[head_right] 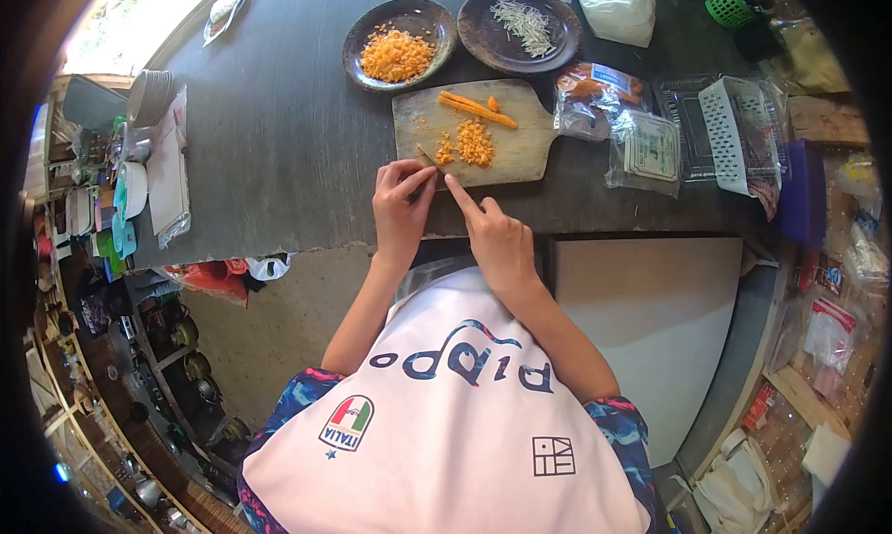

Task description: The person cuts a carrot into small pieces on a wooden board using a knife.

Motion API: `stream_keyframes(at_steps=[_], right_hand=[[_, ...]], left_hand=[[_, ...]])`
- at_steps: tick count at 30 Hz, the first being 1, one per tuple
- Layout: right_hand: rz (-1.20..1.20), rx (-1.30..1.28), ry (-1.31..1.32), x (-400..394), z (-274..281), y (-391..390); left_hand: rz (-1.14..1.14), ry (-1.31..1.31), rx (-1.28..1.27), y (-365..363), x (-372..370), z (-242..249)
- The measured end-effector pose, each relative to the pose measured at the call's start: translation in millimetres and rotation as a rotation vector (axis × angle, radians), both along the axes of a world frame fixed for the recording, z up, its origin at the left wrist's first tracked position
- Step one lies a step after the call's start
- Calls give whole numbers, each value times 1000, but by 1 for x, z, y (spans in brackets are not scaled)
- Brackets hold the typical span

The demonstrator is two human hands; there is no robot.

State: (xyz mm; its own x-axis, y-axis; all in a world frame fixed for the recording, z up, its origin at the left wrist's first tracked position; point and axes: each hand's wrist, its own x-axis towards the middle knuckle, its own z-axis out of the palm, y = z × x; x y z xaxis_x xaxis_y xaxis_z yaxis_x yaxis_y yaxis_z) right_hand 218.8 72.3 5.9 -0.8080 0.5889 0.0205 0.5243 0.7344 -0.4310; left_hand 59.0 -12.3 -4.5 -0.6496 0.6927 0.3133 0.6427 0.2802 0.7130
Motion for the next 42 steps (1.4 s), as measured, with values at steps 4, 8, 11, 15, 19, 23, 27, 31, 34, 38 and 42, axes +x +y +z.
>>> stream_keyframes(at_steps=[4,8,11,15,19,23,27,31,34,38,42], right_hand=[[19,1,-38,5,16,1],[20,42,-98,12,20,-2],[13,22,-43,7,6,0],[9,-12,31,-1,0,5],[34,-14,-28,9,17,4],[31,-2,-73,16,18,2],[25,-13,-32,6,8,4],[24,-40,30,8,10,4],[30,-16,-64,14,21,2],[20,-11,-46,11,12,1],[9,-67,57,0,0,3]], left_hand=[[9,-16,-7,1,-4,4],[8,-27,-1,0,-4,2],[14,-24,0,0,-4,2],[22,-1,15,1,-3,0],[21,4,14,0,-3,0],[21,71,13,-1,0,-4],[43,76,13,-1,-2,-6],[61,55,8,0,-4,-5],[51,56,5,0,-3,-3],[48,77,7,1,-2,-6],[46,66,6,1,1,-5]])
